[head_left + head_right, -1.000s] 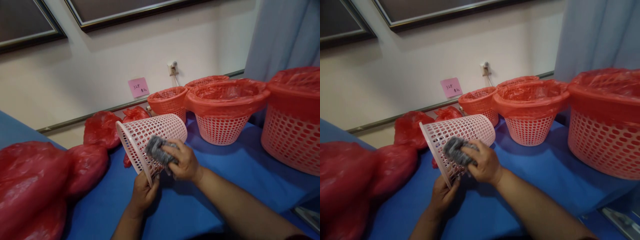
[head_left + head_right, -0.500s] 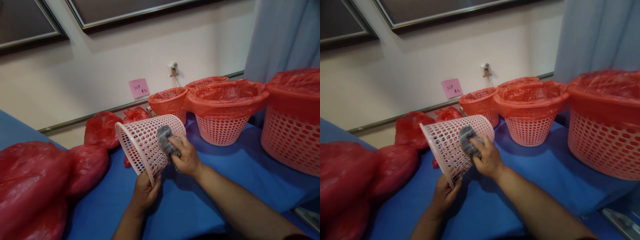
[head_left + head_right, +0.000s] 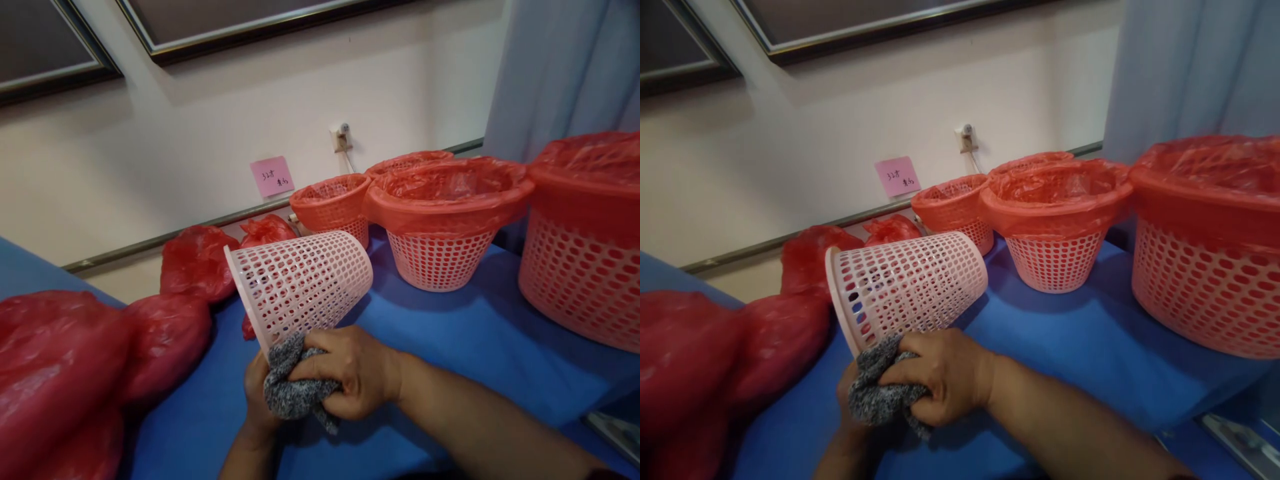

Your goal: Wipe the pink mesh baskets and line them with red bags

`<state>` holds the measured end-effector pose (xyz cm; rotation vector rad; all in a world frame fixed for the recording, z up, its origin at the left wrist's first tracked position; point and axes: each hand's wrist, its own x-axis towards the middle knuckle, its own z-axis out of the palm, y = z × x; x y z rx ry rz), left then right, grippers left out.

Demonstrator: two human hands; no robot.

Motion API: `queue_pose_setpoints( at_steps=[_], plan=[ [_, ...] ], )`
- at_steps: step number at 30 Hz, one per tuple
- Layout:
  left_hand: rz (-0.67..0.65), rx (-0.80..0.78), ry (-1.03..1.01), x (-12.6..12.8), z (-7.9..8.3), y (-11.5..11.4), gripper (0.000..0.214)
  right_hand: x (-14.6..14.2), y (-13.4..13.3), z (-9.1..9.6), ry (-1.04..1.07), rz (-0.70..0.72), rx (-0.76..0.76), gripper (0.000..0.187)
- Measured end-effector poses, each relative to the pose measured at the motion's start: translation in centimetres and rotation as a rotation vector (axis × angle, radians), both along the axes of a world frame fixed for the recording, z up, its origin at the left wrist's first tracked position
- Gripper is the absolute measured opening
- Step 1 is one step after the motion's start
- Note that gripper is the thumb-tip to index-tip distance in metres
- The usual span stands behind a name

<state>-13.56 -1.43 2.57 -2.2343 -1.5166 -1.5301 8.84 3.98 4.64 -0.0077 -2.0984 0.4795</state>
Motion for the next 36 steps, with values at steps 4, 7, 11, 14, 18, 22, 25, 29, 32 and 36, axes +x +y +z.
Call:
queue_pose_setpoints(
  at_steps=[4,7,11,14,18,22,25,29,32,36],
  plan=[
    [-0.048,0.081,0.036,0.2,0.5,-0.4,0.022,0.2,0.3,-0.2,0.011,-0.101,-0.036,0.048],
    [-0.016,0.045,-0.024,0.6,0.2,-0.4,0.017,0.7,1.6,-0.5,0.175,-0.333,-0.125,0.054],
    [0.017,0.039,-0.039,0.8,-0.5,-0.4,0.021,1.9,5.3,-1.2,0.395,-0.744,-0.355,0.048],
    [-0.005,0.032,-0.020,0.8,-1.0,-0.5,0.020,3.0,8.2,-1.7,0.472,-1.015,-0.583,0.041],
    [-0.042,0.013,0.004,1.3,-1.1,-0.7,0.022,3.1,8.8,-1.9,0.452,-1.050,-0.664,0.043],
    [-0.145,0.010,0.105,2.1,-0.5,-0.7,0.030,1.6,5.2,-1.3,0.371,-0.793,-0.392,0.053],
    [-0.174,-0.005,0.167,2.3,-0.2,-0.5,0.027,0.6,1.9,-0.6,0.267,-0.515,-0.197,0.063],
    [-0.194,0.006,0.186,2.0,0.1,-0.2,0.018,0.4,-0.5,0.5,0.195,-0.191,-0.131,0.063],
    [-0.223,0.031,0.205,1.8,0.5,-0.2,0.028,0.8,-0.6,1.1,0.165,-0.085,-0.141,0.055],
    [-0.150,0.042,0.129,1.4,1.1,-0.6,0.032,1.2,-0.1,1.2,0.054,0.006,-0.125,0.045]
  ],
)
